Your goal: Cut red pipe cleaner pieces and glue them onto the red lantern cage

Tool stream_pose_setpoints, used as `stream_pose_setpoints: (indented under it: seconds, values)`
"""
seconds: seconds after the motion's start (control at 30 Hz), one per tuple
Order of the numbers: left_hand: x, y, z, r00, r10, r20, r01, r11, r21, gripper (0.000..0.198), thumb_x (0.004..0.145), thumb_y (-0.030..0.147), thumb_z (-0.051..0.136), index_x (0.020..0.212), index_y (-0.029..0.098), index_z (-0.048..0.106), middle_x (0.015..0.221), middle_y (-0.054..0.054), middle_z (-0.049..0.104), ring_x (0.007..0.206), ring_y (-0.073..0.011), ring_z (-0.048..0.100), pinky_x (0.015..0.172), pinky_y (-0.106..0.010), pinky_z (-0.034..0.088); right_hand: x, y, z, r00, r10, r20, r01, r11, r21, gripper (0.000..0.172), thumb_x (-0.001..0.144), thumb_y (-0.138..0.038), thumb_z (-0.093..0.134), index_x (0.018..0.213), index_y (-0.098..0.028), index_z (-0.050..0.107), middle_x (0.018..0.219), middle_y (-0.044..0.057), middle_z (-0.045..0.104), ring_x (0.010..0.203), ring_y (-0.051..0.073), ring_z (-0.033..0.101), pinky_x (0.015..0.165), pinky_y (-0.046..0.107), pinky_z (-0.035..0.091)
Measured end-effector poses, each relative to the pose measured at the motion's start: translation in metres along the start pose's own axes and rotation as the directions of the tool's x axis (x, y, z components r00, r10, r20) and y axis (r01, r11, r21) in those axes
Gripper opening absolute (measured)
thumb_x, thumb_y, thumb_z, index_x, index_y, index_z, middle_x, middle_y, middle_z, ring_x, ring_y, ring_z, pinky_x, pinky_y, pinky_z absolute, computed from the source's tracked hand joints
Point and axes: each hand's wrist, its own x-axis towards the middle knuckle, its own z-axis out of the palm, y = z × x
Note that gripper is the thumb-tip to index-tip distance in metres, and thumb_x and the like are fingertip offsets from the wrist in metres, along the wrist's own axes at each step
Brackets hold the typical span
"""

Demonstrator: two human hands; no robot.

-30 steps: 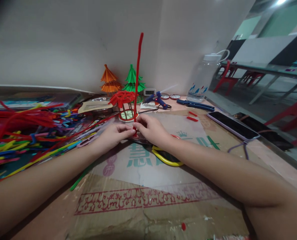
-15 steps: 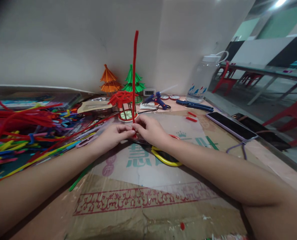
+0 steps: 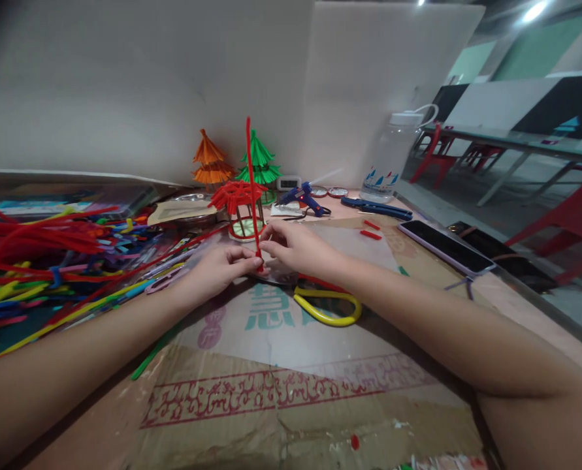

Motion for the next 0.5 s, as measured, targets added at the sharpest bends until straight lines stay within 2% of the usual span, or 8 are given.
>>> stream_pose_setpoints:
  seconds: [0.07,0.13,0.2,0.27,0.33,0.4,0.5]
  values:
    - [-0.001,0.002,0.001,1.000,-0.017,-0.014,0.017,1.000,0.006,0.025,0.080,0.045,0.072,0.082,0.020,0.071,0.085,-0.005,0.080,0.083,-0.0222,0.075,0.079,-0.033,0.055,-0.008,0.000,-0.018,0.997,0.010,0.070,-0.002,0.994,-0.112,0.011,0.090,-0.029,0.057,0.092,-0.020,0.062,0.078,0.001,0.064,0.068,0.016,0.057,0.061,0.027,0.040]
    - [-0.001,0.003,0.002,0.999,-0.040,-0.029,0.040,0.999,0.016,0.025,0.080,0.046,0.072,0.081,0.021,0.071,0.085,-0.005,0.080,0.083,-0.0223,0.074,0.078,-0.033,0.054,-0.023,0.003,-0.035,0.989,0.073,0.132,-0.043,0.976,-0.214,0.013,0.087,-0.033,0.062,0.094,-0.022,0.065,0.073,0.000,0.064,0.062,0.016,0.055,0.056,0.027,0.037]
    - [-0.001,0.003,0.002,0.998,-0.051,-0.041,0.052,0.998,0.025,0.026,0.079,0.046,0.072,0.081,0.020,0.071,0.085,-0.005,0.080,0.082,-0.0221,0.074,0.077,-0.032,0.054,-0.040,0.006,-0.048,0.957,0.171,0.235,-0.103,0.955,-0.277,0.021,0.082,-0.037,0.070,0.098,-0.023,0.069,0.071,0.000,0.065,0.060,0.017,0.056,0.053,0.027,0.036]
    - [0.000,0.002,0.002,0.998,-0.043,-0.050,0.045,0.999,0.029,0.027,0.078,0.046,0.073,0.080,0.019,0.070,0.084,-0.005,0.079,0.080,-0.0213,0.073,0.078,-0.032,0.054,-0.057,0.007,-0.056,0.921,0.214,0.324,-0.114,0.947,-0.301,0.037,0.075,-0.039,0.077,0.109,-0.025,0.070,0.083,0.003,0.070,0.068,0.019,0.062,0.057,0.028,0.043]
    - [0.000,0.001,0.002,0.998,-0.037,-0.054,0.039,0.999,0.030,0.028,0.078,0.046,0.073,0.080,0.018,0.070,0.083,-0.006,0.079,0.078,-0.0204,0.072,0.076,-0.031,0.053,-0.069,0.005,-0.057,0.916,0.202,0.348,-0.082,0.941,-0.329,0.049,0.075,-0.036,0.078,0.122,-0.027,0.068,0.103,0.007,0.072,0.083,0.023,0.066,0.069,0.031,0.049]
    - [0.000,0.000,0.001,0.997,-0.042,-0.068,0.045,0.998,0.048,0.030,0.079,0.047,0.072,0.081,0.018,0.071,0.084,-0.006,0.079,0.076,-0.0194,0.072,0.073,-0.030,0.051,-0.075,0.003,-0.054,0.925,0.173,0.339,-0.032,0.923,-0.383,0.050,0.082,-0.030,0.070,0.131,-0.029,0.064,0.115,0.009,0.070,0.095,0.025,0.067,0.080,0.034,0.050]
    - [-0.001,0.002,-0.001,0.995,-0.036,-0.097,0.045,0.995,0.091,0.031,0.081,0.046,0.071,0.083,0.016,0.071,0.085,-0.007,0.078,0.075,-0.0184,0.070,0.073,-0.029,0.051,-0.079,0.005,-0.045,0.921,0.144,0.363,0.034,0.897,-0.441,0.057,0.085,-0.017,0.058,0.139,-0.032,0.059,0.117,0.009,0.069,0.095,0.024,0.067,0.080,0.033,0.050]
